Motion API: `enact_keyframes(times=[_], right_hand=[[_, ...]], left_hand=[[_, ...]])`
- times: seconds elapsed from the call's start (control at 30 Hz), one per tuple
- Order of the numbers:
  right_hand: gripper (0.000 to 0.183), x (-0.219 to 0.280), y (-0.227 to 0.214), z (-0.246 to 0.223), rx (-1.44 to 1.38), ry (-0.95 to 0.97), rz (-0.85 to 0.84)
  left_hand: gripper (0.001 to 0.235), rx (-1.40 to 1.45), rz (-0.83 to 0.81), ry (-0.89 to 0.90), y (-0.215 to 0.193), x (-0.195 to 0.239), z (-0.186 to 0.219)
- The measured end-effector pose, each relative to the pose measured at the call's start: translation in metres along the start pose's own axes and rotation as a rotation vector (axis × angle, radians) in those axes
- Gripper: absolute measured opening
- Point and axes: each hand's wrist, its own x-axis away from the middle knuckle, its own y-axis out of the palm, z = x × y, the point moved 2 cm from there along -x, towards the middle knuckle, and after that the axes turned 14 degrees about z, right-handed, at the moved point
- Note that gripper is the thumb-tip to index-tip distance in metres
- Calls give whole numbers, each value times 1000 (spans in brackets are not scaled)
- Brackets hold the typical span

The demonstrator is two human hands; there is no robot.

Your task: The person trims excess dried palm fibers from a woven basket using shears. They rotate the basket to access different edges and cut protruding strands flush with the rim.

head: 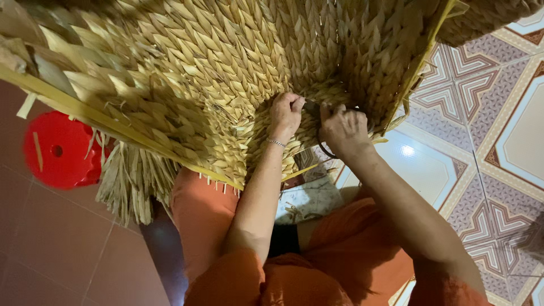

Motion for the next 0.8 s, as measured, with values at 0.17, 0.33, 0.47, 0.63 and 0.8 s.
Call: enact_keyframes(times=[0.17, 0.33, 0.47, 0.63, 0.8], right_hand=[[42, 2, -13, 4, -102, -11, -7], [64, 37, -48, 12, -235, 129, 204], [76, 90, -54, 26, -191, 246, 201], [73, 108, -30, 33, -262, 295, 359], [70, 120, -8, 38, -327, 262, 458]], left_hand=[[16, 83, 59, 24, 0, -4, -4], [12, 165, 173, -293, -13, -4, -7], [16, 323, 246, -181, -28, -1, 2], [12, 179, 145, -177, -41, -1, 14], [12, -80, -144, -60, -48, 16, 15]])
